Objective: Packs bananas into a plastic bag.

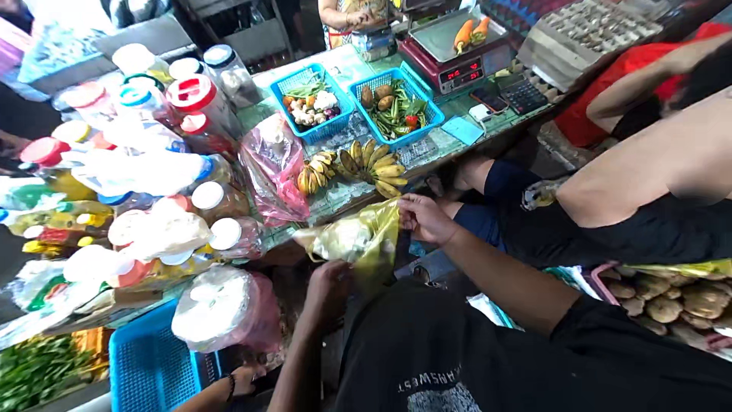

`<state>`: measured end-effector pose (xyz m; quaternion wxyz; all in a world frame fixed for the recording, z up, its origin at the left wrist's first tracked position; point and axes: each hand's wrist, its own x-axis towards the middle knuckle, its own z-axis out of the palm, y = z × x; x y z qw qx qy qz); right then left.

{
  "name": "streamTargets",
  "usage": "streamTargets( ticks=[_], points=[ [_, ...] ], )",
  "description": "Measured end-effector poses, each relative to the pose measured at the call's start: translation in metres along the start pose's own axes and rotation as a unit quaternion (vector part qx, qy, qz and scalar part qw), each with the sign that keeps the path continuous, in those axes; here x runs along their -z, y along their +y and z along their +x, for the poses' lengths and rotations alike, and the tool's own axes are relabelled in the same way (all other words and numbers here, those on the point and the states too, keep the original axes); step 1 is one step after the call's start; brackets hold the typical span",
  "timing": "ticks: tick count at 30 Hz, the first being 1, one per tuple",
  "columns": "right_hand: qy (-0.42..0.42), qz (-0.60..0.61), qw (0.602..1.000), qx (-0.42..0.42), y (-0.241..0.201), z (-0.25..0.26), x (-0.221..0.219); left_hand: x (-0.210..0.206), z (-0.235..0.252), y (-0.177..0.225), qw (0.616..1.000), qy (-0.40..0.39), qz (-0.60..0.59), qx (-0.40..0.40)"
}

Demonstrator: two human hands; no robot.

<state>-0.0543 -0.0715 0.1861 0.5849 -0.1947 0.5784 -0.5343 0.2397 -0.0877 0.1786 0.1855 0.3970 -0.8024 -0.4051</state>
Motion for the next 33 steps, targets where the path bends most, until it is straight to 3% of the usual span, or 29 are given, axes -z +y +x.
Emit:
streamTargets(
  ticks=[2, 5, 7, 9, 12, 15, 18, 20, 21, 24, 27, 30, 33],
  points=[
    [0.009, -0.076, 0.997, 0.032, 0.001, -0.005, 0.002, 0.011, -0.003, 0.003, 0.995, 0.094, 0.002, -0.023],
    [0.008, -0.099, 0.995, 0.017, -0.009, -0.008, -0.019, 0.026, -0.001, 0.048, 0.966, 0.229, 0.026, -0.117],
    [0.011, -0.061, 0.998, -0.013, -0.017, -0.004, -0.036, 0.026, 0.005, 0.082, 0.952, 0.23, 0.061, -0.192],
    [0.014, -0.026, 0.999, -0.042, -0.023, -0.001, -0.049, 0.009, 0.02, 0.089, 0.95, 0.173, 0.142, -0.219],
    [0.005, -0.017, 0.999, -0.049, -0.031, -0.001, -0.058, -0.017, 0.049, 0.04, 0.966, 0.104, 0.178, -0.157],
    [-0.043, -0.021, 0.999, 0.022, -0.035, -0.01, -0.048, -0.009, 0.05, 0.027, 0.985, 0.159, 0.01, -0.068],
    [-0.193, -0.121, 0.972, 0.061, -0.029, -0.04, -0.02, 0.007, 0.042, 0.037, 0.947, 0.182, -0.247, 0.096],
    [-0.313, -0.216, 0.925, 0.014, -0.017, -0.049, -0.007, 0.002, 0.039, 0.033, 0.913, 0.163, -0.344, 0.147],
    [-0.334, -0.239, 0.911, -0.025, -0.008, -0.049, -0.007, -0.004, 0.037, 0.032, 0.915, 0.144, -0.347, 0.145],
    [-0.235, -0.085, 0.963, -0.102, 0.022, -0.04, -0.021, -0.029, 0.025, 0.033, 0.951, 0.062, -0.28, 0.118],
    [-0.072, 0.098, 0.989, -0.085, 0.027, -0.02, -0.037, -0.037, 0.011, 0.019, 0.97, -0.036, -0.228, 0.081],
    [0.001, 0.046, 0.999, -0.019, 0.017, -0.01, -0.035, -0.021, 0.002, 0.009, 0.979, -0.083, -0.177, 0.056],
    [0.03, -0.04, 0.997, 0.053, 0.009, -0.006, -0.029, -0.011, 0.001, 0.009, 0.999, 0.011, -0.044, 0.02]
  ],
)
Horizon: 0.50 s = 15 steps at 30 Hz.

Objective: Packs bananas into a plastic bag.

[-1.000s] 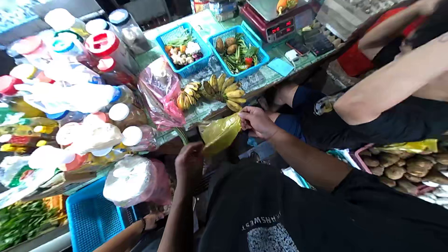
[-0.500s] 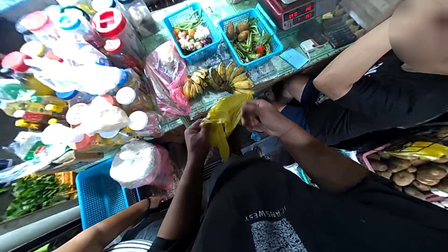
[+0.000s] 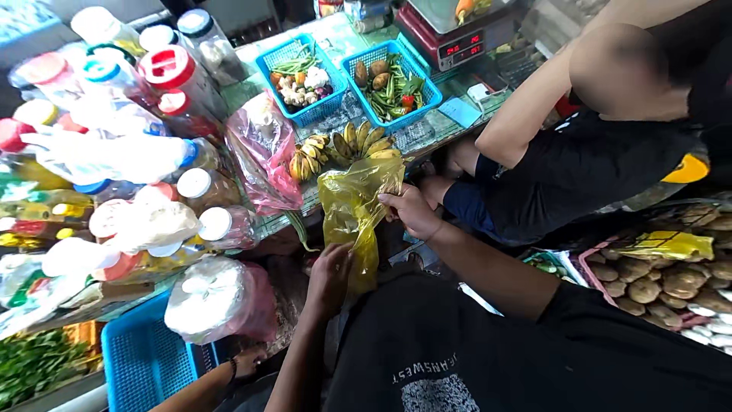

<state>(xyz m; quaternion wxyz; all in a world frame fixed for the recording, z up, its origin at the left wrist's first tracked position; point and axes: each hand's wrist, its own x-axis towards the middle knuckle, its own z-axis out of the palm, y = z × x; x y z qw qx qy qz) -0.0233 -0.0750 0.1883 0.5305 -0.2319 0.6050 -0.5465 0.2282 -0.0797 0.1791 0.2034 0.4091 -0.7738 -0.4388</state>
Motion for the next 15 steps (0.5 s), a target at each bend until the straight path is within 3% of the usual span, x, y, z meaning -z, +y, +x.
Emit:
streamTargets(
  ticks=[2, 4, 7, 10, 12, 14, 15],
  points=[
    [0.011, -0.027, 0.999, 0.019, -0.008, 0.001, -0.004, 0.001, 0.005, 0.011, 0.988, 0.101, 0.108, -0.046],
    [0.006, -0.029, 0.999, 0.018, -0.017, -0.003, -0.015, 0.0, 0.013, 0.036, 0.971, 0.149, 0.159, -0.096],
    [-0.017, -0.035, 0.999, 0.029, -0.026, -0.007, -0.031, -0.013, 0.037, 0.061, 0.964, 0.143, 0.2, -0.105],
    [-0.032, -0.033, 0.997, 0.06, -0.031, -0.001, -0.036, -0.021, 0.06, 0.045, 0.959, 0.177, 0.202, -0.088],
    [-0.054, -0.01, 0.996, 0.077, -0.034, 0.004, -0.03, -0.012, 0.061, 0.043, 0.977, 0.167, 0.114, -0.061],
    [-0.097, -0.003, 0.992, 0.081, -0.035, 0.007, -0.018, -0.002, 0.062, 0.041, 0.99, 0.114, -0.075, 0.015],
    [-0.126, -0.014, 0.989, 0.079, -0.036, 0.009, -0.012, 0.001, 0.065, 0.038, 0.979, 0.094, -0.176, 0.045]
  ],
)
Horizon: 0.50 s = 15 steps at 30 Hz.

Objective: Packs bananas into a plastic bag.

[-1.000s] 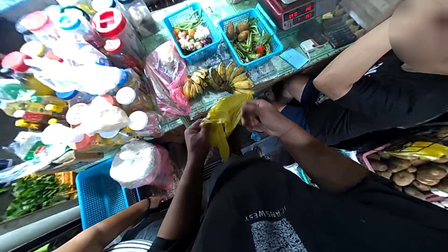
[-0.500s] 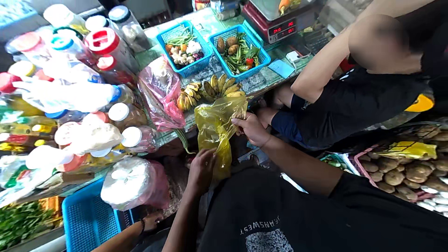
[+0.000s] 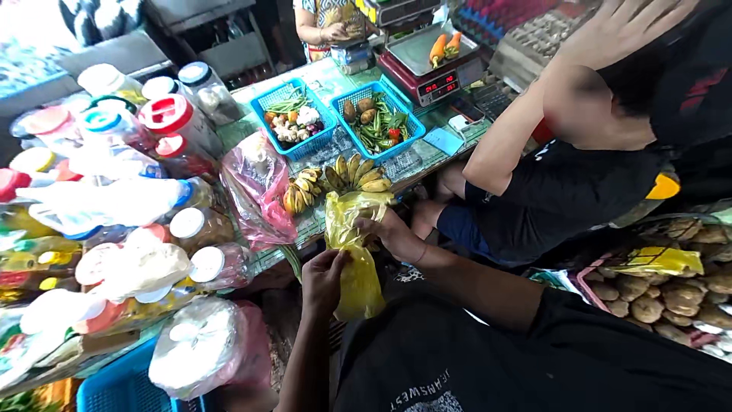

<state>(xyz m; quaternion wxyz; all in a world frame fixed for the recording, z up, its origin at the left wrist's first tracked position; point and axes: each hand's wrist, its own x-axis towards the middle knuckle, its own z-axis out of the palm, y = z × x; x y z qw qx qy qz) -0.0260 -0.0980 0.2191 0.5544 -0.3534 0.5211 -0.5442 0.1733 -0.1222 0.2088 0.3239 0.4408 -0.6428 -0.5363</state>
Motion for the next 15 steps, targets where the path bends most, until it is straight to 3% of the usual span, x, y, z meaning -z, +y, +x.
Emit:
streamTargets(
  ticks=[2, 4, 7, 15],
  points=[
    [-0.082, -0.043, 0.995, -0.022, 0.003, 0.004, 0.012, -0.004, 0.01, -0.008, 0.994, 0.008, -0.097, 0.046],
    [-0.154, -0.071, 0.983, -0.067, 0.005, 0.014, 0.017, -0.015, 0.022, -0.014, 0.994, 0.031, -0.091, 0.058],
    [-0.197, -0.081, 0.974, -0.079, 0.006, 0.037, 0.024, -0.027, 0.038, -0.017, 0.995, 0.017, -0.084, 0.049],
    [-0.305, -0.166, 0.935, -0.07, -0.011, 0.112, 0.031, -0.026, 0.063, -0.03, 0.981, 0.085, -0.158, 0.07]
  ],
)
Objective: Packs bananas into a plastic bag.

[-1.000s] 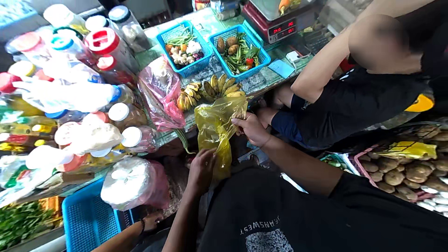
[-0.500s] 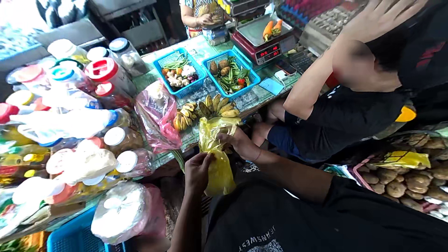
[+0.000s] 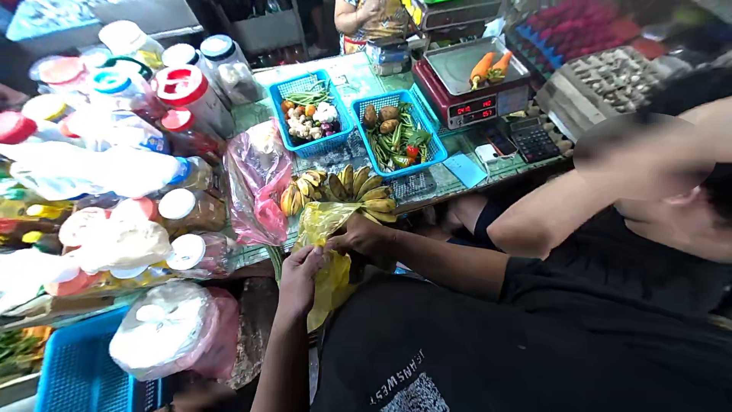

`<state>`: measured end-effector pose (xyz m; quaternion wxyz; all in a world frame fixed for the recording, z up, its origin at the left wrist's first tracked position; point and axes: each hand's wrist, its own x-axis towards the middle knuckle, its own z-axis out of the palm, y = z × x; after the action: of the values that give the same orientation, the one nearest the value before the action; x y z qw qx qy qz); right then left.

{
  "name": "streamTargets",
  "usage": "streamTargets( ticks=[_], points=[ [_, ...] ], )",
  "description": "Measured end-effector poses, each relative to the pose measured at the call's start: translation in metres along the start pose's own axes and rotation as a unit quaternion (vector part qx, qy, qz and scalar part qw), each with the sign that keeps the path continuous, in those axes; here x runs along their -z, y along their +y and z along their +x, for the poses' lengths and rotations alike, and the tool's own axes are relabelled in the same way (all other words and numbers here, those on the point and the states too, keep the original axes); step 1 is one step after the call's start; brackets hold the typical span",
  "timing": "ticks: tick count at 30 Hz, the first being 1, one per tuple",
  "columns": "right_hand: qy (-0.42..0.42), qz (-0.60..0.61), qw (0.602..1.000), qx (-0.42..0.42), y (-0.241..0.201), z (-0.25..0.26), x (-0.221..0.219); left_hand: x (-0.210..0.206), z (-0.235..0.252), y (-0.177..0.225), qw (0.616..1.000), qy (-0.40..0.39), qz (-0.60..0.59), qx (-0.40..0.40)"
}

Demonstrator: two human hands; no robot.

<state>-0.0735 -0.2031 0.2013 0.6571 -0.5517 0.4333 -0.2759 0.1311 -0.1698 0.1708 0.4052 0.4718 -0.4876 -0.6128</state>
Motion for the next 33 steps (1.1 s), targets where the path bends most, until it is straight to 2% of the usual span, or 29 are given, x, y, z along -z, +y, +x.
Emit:
streamTargets(
  ticks=[4, 6, 7, 11, 14, 18, 24, 26, 28, 31, 33],
  points=[
    [-0.129, -0.048, 0.99, 0.005, -0.002, 0.04, -0.005, 0.006, -0.005, -0.002, 0.986, 0.133, -0.101, -0.003],
    [-0.222, -0.057, 0.973, 0.021, 0.003, 0.052, -0.012, 0.004, -0.011, 0.0, 0.978, 0.172, -0.117, 0.005],
    [-0.24, -0.091, 0.966, 0.029, 0.004, 0.056, -0.016, 0.005, -0.014, 0.0, 0.976, 0.184, -0.117, 0.005],
    [-0.196, -0.204, 0.956, 0.081, 0.003, 0.069, -0.017, 0.012, -0.032, 0.0, 0.95, 0.292, -0.099, -0.038],
    [-0.201, -0.239, 0.945, 0.099, -0.005, 0.072, -0.018, 0.017, -0.033, -0.005, 0.919, 0.36, -0.15, -0.053],
    [-0.185, -0.269, 0.939, 0.105, 0.003, 0.078, -0.024, 0.023, -0.041, -0.016, 0.943, 0.299, -0.147, 0.004],
    [-0.172, -0.266, 0.943, 0.104, 0.003, 0.076, -0.024, 0.027, -0.043, -0.016, 0.934, 0.336, -0.116, -0.02],
    [-0.141, -0.235, 0.958, 0.084, 0.001, 0.077, -0.018, 0.028, -0.037, -0.011, 0.934, 0.349, -0.065, -0.03],
    [-0.128, -0.181, 0.973, 0.059, -0.001, 0.078, -0.015, 0.026, -0.032, -0.004, 0.947, 0.32, 0.025, -0.027],
    [-0.174, -0.088, 0.981, 0.001, -0.001, 0.075, -0.018, 0.007, -0.019, 0.0, 0.958, 0.258, 0.124, -0.009],
    [-0.181, -0.067, 0.981, -0.013, 0.004, 0.075, -0.021, -0.007, -0.009, -0.005, 0.963, 0.242, 0.122, 0.007]
  ],
)
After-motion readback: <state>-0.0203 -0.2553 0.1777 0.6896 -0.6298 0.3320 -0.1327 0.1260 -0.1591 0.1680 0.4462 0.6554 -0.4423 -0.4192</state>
